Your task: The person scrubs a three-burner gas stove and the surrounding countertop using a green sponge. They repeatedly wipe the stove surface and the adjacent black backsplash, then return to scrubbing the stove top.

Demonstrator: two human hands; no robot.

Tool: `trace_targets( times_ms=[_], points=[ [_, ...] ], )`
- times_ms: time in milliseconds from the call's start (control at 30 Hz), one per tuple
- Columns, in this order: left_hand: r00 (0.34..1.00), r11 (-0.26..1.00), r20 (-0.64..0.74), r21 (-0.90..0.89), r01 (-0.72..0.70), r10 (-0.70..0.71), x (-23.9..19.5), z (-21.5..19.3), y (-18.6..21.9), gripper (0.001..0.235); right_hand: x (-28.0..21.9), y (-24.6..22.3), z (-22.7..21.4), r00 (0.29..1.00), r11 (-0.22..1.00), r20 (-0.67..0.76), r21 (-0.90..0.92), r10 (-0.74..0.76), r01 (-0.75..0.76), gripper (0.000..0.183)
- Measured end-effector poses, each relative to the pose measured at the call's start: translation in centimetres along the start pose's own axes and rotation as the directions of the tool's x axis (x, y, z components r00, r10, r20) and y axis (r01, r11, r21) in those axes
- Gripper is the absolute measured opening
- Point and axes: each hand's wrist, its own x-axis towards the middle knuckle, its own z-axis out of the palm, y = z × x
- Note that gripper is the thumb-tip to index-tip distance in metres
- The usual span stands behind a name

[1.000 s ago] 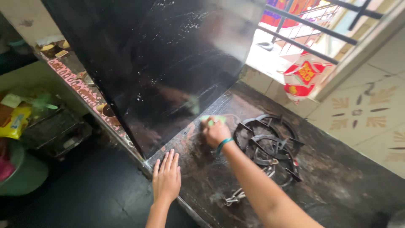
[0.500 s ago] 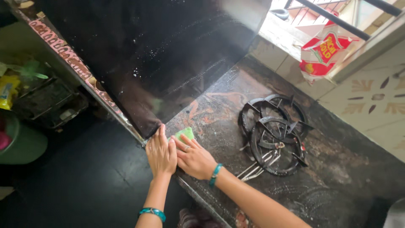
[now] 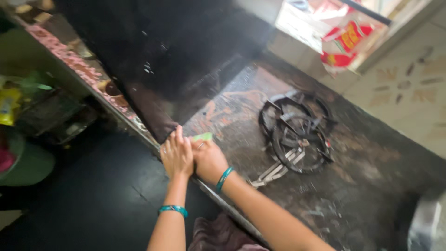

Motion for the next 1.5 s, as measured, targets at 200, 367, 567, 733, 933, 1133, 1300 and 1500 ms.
trace_targets(
  times_ms=[200, 367, 567, 733, 933, 1133, 1300, 1500],
  points=[
    [0.990, 0.991, -0.063, 0.029, -0.128, 0.130, -0.3, 0.3, -1.1, 0.049, -11.4, -7.2, -7.0, 0.956, 0.948, 0.074, 0.127, 0.284, -0.292, 0.067],
    [0.976, 0.973, -0.042, 0.105, -0.207, 0.212, -0.2, -1.3, 0.5, 0.058, -24.8, -8.2, -13.4, 0.856, 0.848, 0.027, 0.123, 0.516, -0.515, 0.064],
    [0.910, 0.873, -0.001, -0.281, -0.399, 0.415, -2.4, -1.4, 13.7, 0.055, -34.2, 0.0, -18.9, 0.621, 0.608, -0.366, -0.167, 0.693, -0.776, 0.047],
    [0.582, 0.531, -0.018, -0.384, -0.755, 0.813, -8.2, 1.2, 25.2, 0.065, -29.4, 0.5, -17.3, 0.716, 0.723, -0.305, -0.112, 0.628, -0.681, 0.044],
    [0.469, 0.503, 0.210, -0.162, -0.849, 0.858, -5.4, 7.4, 23.9, 0.050, -30.2, -7.0, -14.4, 0.788, 0.798, -0.285, -0.106, 0.546, -0.593, 0.056],
    [0.479, 0.495, 0.191, -0.042, -0.868, 0.857, -1.4, 12.2, 21.4, 0.060, -40.5, 1.7, -18.3, 0.566, 0.501, -0.326, -0.266, 0.757, -0.823, 0.056],
    [0.544, 0.553, 0.202, 0.016, -0.833, 0.814, 1.2, 14.2, 21.8, 0.061, -37.9, 8.9, -19.6, 0.407, 0.261, -0.370, -0.384, 0.835, -0.886, 0.064],
    [0.620, 0.628, 0.234, 0.045, -0.777, 0.749, 3.6, 14.8, 21.6, 0.059, -24.0, 3.8, -14.8, 0.836, 0.842, -0.288, -0.144, 0.468, -0.520, 0.053]
  ],
)
